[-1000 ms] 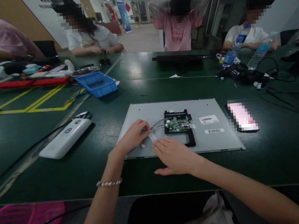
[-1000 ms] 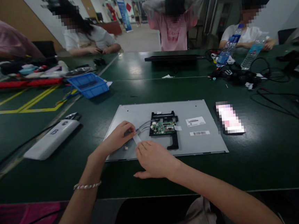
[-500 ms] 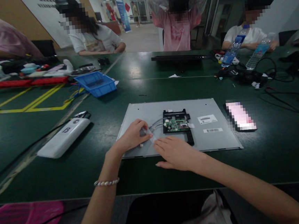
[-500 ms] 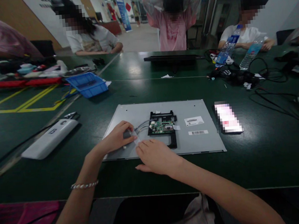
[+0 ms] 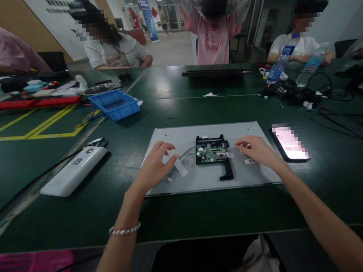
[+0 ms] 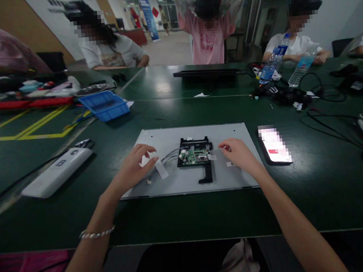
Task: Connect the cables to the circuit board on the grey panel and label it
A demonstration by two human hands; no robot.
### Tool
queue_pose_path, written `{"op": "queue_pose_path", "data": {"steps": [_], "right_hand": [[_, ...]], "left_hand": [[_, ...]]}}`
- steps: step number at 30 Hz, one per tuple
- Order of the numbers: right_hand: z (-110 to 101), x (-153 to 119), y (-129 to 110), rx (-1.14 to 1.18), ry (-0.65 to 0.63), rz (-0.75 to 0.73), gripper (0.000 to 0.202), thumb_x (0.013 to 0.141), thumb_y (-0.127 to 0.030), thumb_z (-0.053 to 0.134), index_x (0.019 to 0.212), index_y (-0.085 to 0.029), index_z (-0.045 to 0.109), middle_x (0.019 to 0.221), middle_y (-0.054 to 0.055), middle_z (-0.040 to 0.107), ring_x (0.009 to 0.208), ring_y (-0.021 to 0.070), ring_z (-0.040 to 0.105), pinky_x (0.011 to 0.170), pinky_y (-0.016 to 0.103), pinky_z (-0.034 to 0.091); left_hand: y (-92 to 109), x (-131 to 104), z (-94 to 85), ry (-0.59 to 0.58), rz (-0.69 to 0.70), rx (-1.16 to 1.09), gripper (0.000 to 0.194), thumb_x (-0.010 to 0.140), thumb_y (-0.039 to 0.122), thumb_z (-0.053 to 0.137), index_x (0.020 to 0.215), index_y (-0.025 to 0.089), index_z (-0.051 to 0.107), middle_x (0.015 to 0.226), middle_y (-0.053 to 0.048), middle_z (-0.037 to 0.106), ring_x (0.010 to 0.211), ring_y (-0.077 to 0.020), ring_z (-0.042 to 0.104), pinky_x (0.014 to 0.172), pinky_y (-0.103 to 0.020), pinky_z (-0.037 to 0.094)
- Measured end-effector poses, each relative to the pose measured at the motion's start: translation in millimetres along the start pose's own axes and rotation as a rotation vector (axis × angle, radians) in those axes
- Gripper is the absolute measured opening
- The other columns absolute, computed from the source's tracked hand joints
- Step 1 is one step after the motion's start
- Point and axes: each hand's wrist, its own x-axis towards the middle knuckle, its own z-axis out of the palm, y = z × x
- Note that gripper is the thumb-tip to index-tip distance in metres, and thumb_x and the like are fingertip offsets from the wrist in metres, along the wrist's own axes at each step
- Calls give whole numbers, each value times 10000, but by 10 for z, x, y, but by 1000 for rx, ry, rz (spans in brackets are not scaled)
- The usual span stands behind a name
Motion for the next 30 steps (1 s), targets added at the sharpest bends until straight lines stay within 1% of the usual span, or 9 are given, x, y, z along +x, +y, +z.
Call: {"op": "queue_pose_path", "data": {"steps": [5, 7, 11, 13, 15, 19, 23, 27, 30], "right_hand": [[69, -78, -8, 67, -34, 16, 242, 783, -221, 523, 968, -193, 677, 976, 71, 647, 791, 167, 611, 721, 315, 494], [78, -84, -38, 66, -38, 23, 240, 782, -241, 532, 967, -195, 679, 972, 76, 640, 788, 172, 610, 715, 322, 498], [102, -86, -72, 67, -38, 4, 247, 805, -254, 511, 982, -202, 675, 987, 79, 627, 791, 172, 609, 705, 325, 501], [118, -89, -84, 66, -36, -5, 253, 807, -243, 511, 999, -208, 671, 1007, 78, 619, 799, 170, 609, 716, 329, 502], [131, -93, -102, 59, -35, -8, 261, 806, -248, 526, 1025, -210, 663, 1041, 84, 603, 831, 179, 606, 735, 339, 501], [144, -104, -153, 35, -29, -21, 253, 813, -273, 556, 1041, -226, 653, 1071, 83, 575, 970, 212, 570, 830, 383, 473], [152, -105, -167, 44, -59, -7, 234, 808, -295, 580, 1025, -236, 646, 1076, 74, 553, 1008, 219, 549, 868, 402, 452], [173, -99, -169, 30, -41, -7, 199, 785, -260, 600, 978, -233, 645, 1064, 67, 546, 1019, 219, 541, 908, 420, 422], [189, -97, -200, 34, -35, -10, 150, 775, -239, 594, 917, -225, 641, 1033, 59, 564, 984, 213, 557, 876, 406, 436]], "left_hand": [[59, 6, -50, -58, 72, -8, 171, 902, 326, 446, 940, 196, 550, 890, -26, 553, 802, -153, 532, 745, -295, 436], [53, 6, -47, -36, 76, -4, 167, 902, 315, 444, 944, 194, 552, 884, -27, 558, 802, -153, 537, 741, -295, 438], [17, 6, -31, 54, 43, 22, 165, 900, 294, 434, 953, 188, 549, 877, -31, 567, 806, -155, 546, 742, -295, 442], [19, 5, -30, 59, 31, 30, 167, 899, 296, 427, 944, 190, 548, 875, -32, 570, 817, -160, 549, 747, -297, 444], [38, 4, -31, 34, 30, 36, 169, 897, 303, 425, 926, 194, 550, 881, -34, 573, 828, -166, 548, 759, -306, 445], [67, 10, -30, -16, 59, 47, 159, 895, 303, 433, 906, 196, 550, 892, -39, 573, 853, -176, 548, 798, -328, 442], [17, 18, -18, 28, 38, 85, 152, 898, 291, 434, 956, 195, 537, 955, -53, 570, 911, -192, 549, 835, -344, 440], [-58, 21, -7, 60, -9, 180, 172, 890, 280, 437, 999, 198, 541, 1010, -71, 566, 980, -224, 535, 879, -379, 427], [-84, 19, -3, 63, -23, 212, 207, 882, 274, 438, 1044, 196, 542, 1047, -79, 565, 1016, -241, 524, 909, -403, 413]]}}
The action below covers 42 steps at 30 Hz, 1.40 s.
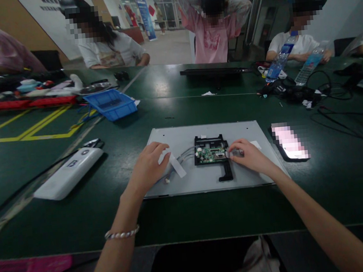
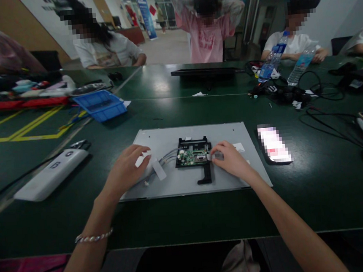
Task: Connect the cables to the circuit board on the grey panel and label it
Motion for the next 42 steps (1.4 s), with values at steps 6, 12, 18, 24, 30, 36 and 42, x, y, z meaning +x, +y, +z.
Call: {"op": "queue_pose_path", "data": {"steps": [6, 12, 18, 24, 30, 36, 42], "right_hand": [[-85, 16, 59, 161, 39, 96, 113, 794, -263, 540, 851, -201, 615, 796, 31, 650, 725, 163, 610, 679, 298, 481], [-314, 5, 311, -31, 156, 246, 165, 764, -308, 552, 821, -196, 658, 778, 46, 675, 716, 184, 629, 675, 316, 469], [-300, -9, 422, -261, 140, 239, 285, 820, -337, 494, 979, -172, 664, 1035, 105, 621, 848, 207, 611, 791, 352, 447], [-237, 8, 443, -300, 172, 141, 261, 830, -314, 487, 988, -183, 647, 1076, 96, 599, 1001, 234, 556, 884, 368, 408], [-222, 14, 445, -297, 244, 107, 241, 827, -282, 481, 985, -184, 635, 1074, 94, 593, 1004, 235, 543, 914, 383, 394], [-220, 7, 385, -256, 250, 90, 244, 827, -279, 488, 1010, -189, 623, 1084, 88, 582, 1016, 230, 538, 910, 375, 400], [-229, -4, 293, -240, 220, 104, 250, 839, -272, 480, 1031, -188, 616, 1107, 84, 578, 1020, 223, 541, 908, 371, 405]], "left_hand": [[-21, -14, 16, 0, -30, 13, 252, 892, 299, 423, 1091, 190, 532, 1080, -87, 550, 1030, -245, 518, 917, -394, 404], [-42, -37, 89, -14, -124, -31, 337, 875, 363, 457, 1154, 181, 505, 1071, -93, 546, 982, -246, 541, 861, -384, 421], [-41, -24, 148, -53, -143, -126, 308, 864, 343, 467, 1129, 201, 536, 944, -55, 611, 867, -209, 587, 799, -344, 441], [-105, -10, 214, 27, -199, -233, 227, 844, 305, 459, 972, 215, 624, 929, -30, 664, 811, -181, 606, 722, -288, 461], [-302, 60, 88, 150, -324, -367, 246, 823, 351, 474, 931, 212, 645, 900, -26, 675, 809, -178, 615, 681, -266, 472], [-526, 146, 85, 28, -289, -322, 243, 808, 344, 478, 915, 217, 656, 905, -31, 679, 832, -196, 617, 752, -314, 479], [-347, 267, 150, 55, -147, -132, 297, 837, 299, 464, 1076, 178, 594, 1067, -83, 609, 957, -213, 583, 873, -359, 452]]}}
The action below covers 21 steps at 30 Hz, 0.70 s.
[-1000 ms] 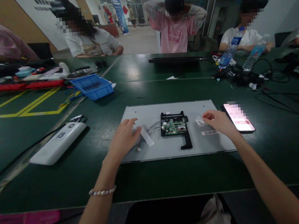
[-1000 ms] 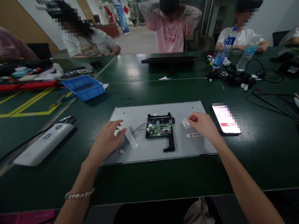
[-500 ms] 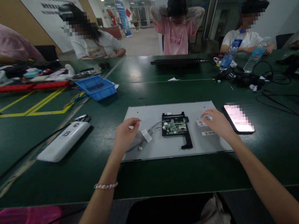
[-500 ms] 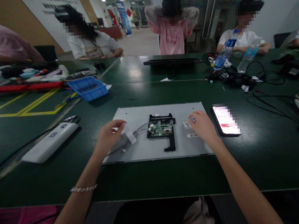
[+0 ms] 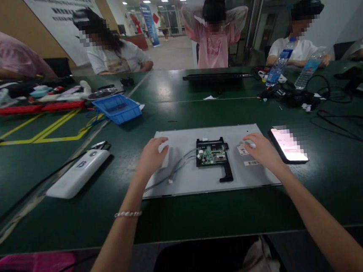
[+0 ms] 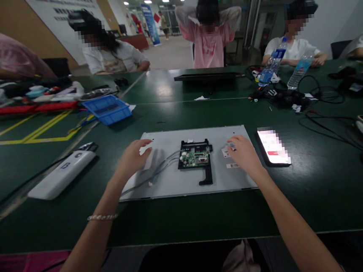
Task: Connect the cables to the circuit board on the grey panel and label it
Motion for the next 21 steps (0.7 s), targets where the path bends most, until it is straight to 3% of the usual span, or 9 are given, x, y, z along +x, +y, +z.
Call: {"op": "queue_pose_path", "data": {"steps": [4, 9, 15, 21], "right_hand": [[11, -1, 1, 7, -14, 7, 251, 844, -276, 481, 1035, -188, 619, 1115, 84, 576, 1029, 221, 538, 914, 371, 406], [39, 10, 54, 19, -25, 6, 255, 844, -284, 482, 1037, -187, 616, 1103, 85, 583, 1016, 217, 549, 913, 372, 410], [39, 29, 67, 8, -19, 13, 248, 839, -263, 476, 1021, -183, 625, 1098, 91, 591, 1011, 217, 555, 927, 374, 403], [4, 30, 43, 23, -28, 38, 266, 841, -267, 477, 1043, -179, 625, 1098, 98, 603, 997, 217, 567, 900, 360, 420]], "left_hand": [[404, 192, 59, -98, 204, 67, 272, 864, 279, 448, 1079, 185, 585, 1092, -64, 601, 1035, -210, 550, 949, -351, 405], [809, 459, 323, -190, 314, 226, 290, 858, 278, 475, 1106, 183, 590, 1096, -74, 627, 980, -221, 583, 858, -339, 438], [919, 591, 635, -275, 289, 367, 259, 873, 258, 453, 1001, 193, 669, 956, -77, 685, 905, -207, 615, 763, -298, 451], [952, 664, 666, -248, 281, 379, 271, 883, 225, 427, 899, 185, 694, 887, -78, 686, 871, -196, 619, 729, -282, 449]]}}
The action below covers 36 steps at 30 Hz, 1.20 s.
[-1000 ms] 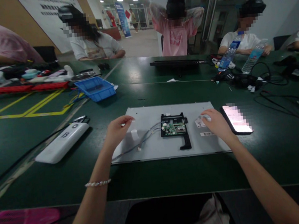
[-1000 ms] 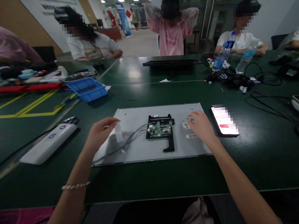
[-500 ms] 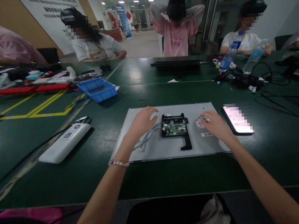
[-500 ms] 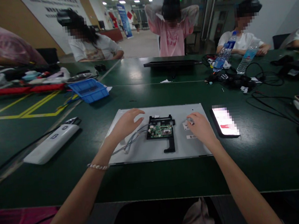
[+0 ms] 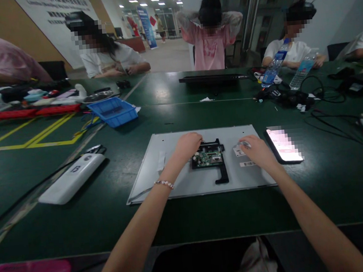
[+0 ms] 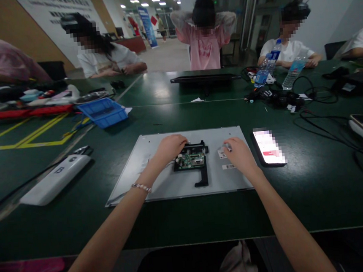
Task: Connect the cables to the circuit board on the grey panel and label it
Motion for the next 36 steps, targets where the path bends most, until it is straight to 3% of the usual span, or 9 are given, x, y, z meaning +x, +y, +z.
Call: {"op": "queue_pose_path", "data": {"steps": [6, 10, 14, 19, 23, 26, 29, 32, 36], "right_hand": [[15, 5, 23, -19, 9, -1, 280, 839, -258, 480, 1063, -167, 622, 1098, 101, 611, 1011, 217, 567, 905, 345, 415], [7, 21, 47, -23, 12, 14, 278, 825, -234, 494, 1058, -162, 626, 1087, 103, 620, 1006, 216, 574, 902, 341, 420], [-16, 29, 47, 15, 9, 22, 290, 804, -197, 509, 1065, -168, 631, 1077, 95, 632, 990, 211, 585, 876, 338, 441], [-20, 13, 17, 29, -18, 16, 294, 792, -211, 549, 1071, -171, 632, 1072, 96, 634, 960, 207, 598, 853, 340, 456], [-28, 8, -8, 10, -56, 0, 300, 781, -257, 583, 1066, -181, 638, 1075, 101, 623, 953, 215, 594, 847, 353, 453], [-20, 11, -16, 7, -71, -20, 297, 781, -280, 580, 1050, -174, 646, 1062, 103, 616, 930, 214, 595, 842, 354, 452], [3, 8, -15, 17, -61, -24, 302, 783, -281, 564, 1051, -167, 645, 1039, 101, 611, 867, 199, 601, 802, 344, 467], [16, 0, -17, 30, -58, 4, 297, 787, -264, 542, 1052, -178, 641, 999, 90, 615, 781, 175, 604, 730, 323, 479], [24, -6, -23, 11, -57, 12, 239, 795, -254, 519, 985, -184, 644, 942, 74, 618, 705, 156, 595, 682, 311, 473]], "left_hand": [[341, 286, -98, 59, 84, -20, 287, 912, 230, 393, 1025, 186, 653, 1049, -92, 647, 1007, -211, 576, 826, -316, 428], [630, 467, -63, 29, 176, -29, 232, 863, 191, 455, 884, 157, 683, 978, -106, 662, 966, -229, 592, 806, -326, 435], [722, 485, -37, -8, 208, -35, 236, 846, 198, 460, 807, 131, 683, 889, -131, 674, 882, -240, 620, 756, -337, 444], [530, 290, -138, 14, 167, -90, 257, 870, 223, 425, 970, 149, 650, 1012, -118, 657, 979, -244, 595, 850, -376, 422], [201, -63, -237, 75, 103, -270, 439, 898, 341, 427, 1295, 155, 440, 1286, -117, 515, 1174, -249, 479, 994, -402, 349], [-53, -362, -261, -32, 153, -417, 738, 830, 489, 526, 1426, 187, 210, 1467, -106, 286, 1333, -265, 284, 1081, -400, 267], [-213, -565, -237, -142, 159, -545, 937, 760, 526, 603, 1456, 216, 58, 1529, -96, 91, 1388, -272, 142, 1119, -404, 210], [-263, -638, -193, -216, 150, -627, 989, 733, 515, 633, 1459, 230, 24, 1534, -102, 40, 1393, -287, 119, 1127, -423, 197], [-253, -646, -153, -255, 174, -645, 1021, 698, 509, 659, 1459, 230, 39, 1528, -115, 79, 1385, -304, 149, 1116, -454, 213]]}}
